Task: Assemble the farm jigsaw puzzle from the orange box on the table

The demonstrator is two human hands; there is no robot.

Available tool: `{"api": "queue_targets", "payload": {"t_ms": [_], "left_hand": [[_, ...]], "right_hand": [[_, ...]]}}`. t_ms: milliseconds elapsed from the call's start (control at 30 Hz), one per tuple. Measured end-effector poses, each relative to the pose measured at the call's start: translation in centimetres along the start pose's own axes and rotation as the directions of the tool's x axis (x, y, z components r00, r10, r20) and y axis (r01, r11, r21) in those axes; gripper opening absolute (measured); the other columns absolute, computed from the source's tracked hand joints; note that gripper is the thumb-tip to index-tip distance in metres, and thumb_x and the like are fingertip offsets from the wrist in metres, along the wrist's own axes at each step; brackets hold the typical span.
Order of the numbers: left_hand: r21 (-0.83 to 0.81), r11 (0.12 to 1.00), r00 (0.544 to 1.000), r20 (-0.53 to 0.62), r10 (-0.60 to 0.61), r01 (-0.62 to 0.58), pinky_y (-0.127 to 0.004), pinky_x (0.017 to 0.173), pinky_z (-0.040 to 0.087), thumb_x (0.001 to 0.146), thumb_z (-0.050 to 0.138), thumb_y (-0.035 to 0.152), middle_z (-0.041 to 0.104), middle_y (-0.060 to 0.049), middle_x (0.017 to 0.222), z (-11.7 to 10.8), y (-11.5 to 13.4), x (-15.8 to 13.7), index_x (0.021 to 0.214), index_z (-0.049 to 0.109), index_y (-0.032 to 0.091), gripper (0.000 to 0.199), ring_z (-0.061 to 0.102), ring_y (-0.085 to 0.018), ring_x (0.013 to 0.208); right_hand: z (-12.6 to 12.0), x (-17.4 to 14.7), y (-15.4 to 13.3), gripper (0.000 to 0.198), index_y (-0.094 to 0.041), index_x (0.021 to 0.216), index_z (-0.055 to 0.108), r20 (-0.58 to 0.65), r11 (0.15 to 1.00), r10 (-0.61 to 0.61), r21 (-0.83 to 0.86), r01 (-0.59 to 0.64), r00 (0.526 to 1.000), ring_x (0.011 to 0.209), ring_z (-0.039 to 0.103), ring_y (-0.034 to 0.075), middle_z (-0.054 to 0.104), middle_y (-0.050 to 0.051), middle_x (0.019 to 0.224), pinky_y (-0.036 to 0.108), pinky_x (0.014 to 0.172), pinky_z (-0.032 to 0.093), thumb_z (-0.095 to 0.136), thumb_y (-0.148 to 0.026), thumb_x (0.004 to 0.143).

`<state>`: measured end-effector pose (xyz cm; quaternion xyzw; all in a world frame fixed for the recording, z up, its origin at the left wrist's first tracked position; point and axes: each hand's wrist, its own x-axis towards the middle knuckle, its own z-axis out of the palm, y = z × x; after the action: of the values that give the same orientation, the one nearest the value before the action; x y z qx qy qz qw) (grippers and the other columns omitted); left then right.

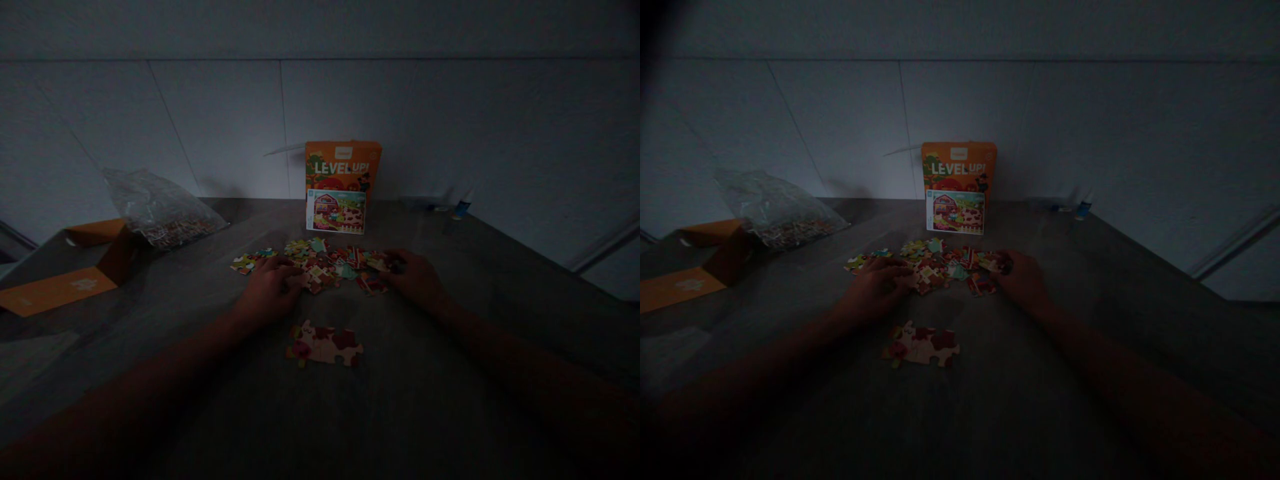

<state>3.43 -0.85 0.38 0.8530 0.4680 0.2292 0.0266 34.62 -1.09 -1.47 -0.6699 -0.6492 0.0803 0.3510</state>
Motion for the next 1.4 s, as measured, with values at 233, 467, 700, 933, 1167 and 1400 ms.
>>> {"api": "queue_targets", "payload": {"t_ms": [233,467,700,933,1167,1400], "left_hand": [[-0.179,0.920,0.915,0.146,0.375,-0.349,-0.053,0.116,0.023,0.087,0.058,0.029,0.036,-0.006,0.154,-1.4,1.7,-0.8,0.152,0.024,0.028,0.073,0.022,-0.031,0.145],[-0.189,0.888,0.858,0.237,0.456,-0.420,-0.058,0.117,0.013,0.091,0.055,0.033,0.022,-0.008,0.160,-1.2,2.0,-1.3,0.154,0.016,0.030,0.075,0.007,-0.031,0.149],[-0.026,0.996,0.973,0.213,0.089,-0.085,-0.062,0.114,0.019,0.091,0.051,0.034,0.042,-0.010,0.150,-0.4,0.8,-0.4,0.154,0.017,0.025,0.072,0.007,-0.034,0.148],[0.137,0.988,0.983,0.158,-0.095,0.073,-0.074,0.104,0.021,0.086,0.055,0.048,0.024,-0.011,0.158,0.5,0.0,-0.5,0.138,0.053,0.031,0.054,0.005,-0.052,0.143],[-0.031,0.993,0.967,0.223,0.121,-0.118,-0.069,0.110,0.016,0.089,0.055,0.038,0.028,-0.008,0.158,-0.4,0.8,-0.7,0.154,0.009,0.033,0.080,0.005,-0.042,0.146],[-0.107,0.895,0.862,0.244,0.445,-0.432,-0.066,0.114,0.002,0.091,0.053,0.030,0.036,-0.006,0.154,-1.1,2.3,-1.3,0.153,0.017,0.032,0.072,0.012,-0.032,0.148]], "right_hand": [[0.3,-2.3,-2.8,0.068,-0.020,0.129,0.048,-0.084,0.935,-0.294,0.180,0.305,0.952,0.108,0.059,0.029,0.060,0.014,0.119,0.047,0.090,0.051,0.074,-0.041,0.070],[0.2,-4.3,-5.2,0.052,-0.024,0.125,0.049,-0.036,0.772,-0.623,0.136,0.621,0.782,0.111,0.056,0.028,0.061,0.011,0.117,0.045,0.095,0.047,0.070,-0.040,0.080],[0.9,-1.3,-1.9,0.086,-0.012,0.139,0.038,-0.265,0.991,-0.024,-0.136,-0.012,0.964,0.113,0.054,0.039,0.058,0.023,0.123,0.054,0.092,0.043,0.070,-0.054,0.071],[0.9,-0.2,0.0,0.065,-0.015,0.133,0.048,-0.097,0.967,0.112,-0.219,-0.131,0.989,0.105,0.062,0.035,0.069,0.015,0.108,0.048,0.085,0.047,0.065,-0.045,0.077],[0.4,-1.1,-1.9,0.067,-0.015,0.126,0.050,-0.132,0.998,-0.031,0.051,0.038,0.991,0.102,0.063,0.031,0.066,0.015,0.113,0.045,0.084,0.050,0.073,-0.043,0.070],[0.7,-3.8,-4.7,0.054,-0.023,0.125,0.051,0.016,0.783,-0.615,0.136,0.607,0.789,0.117,0.056,0.029,0.061,0.012,0.123,0.045,0.097,0.046,0.069,-0.044,0.079]]}}
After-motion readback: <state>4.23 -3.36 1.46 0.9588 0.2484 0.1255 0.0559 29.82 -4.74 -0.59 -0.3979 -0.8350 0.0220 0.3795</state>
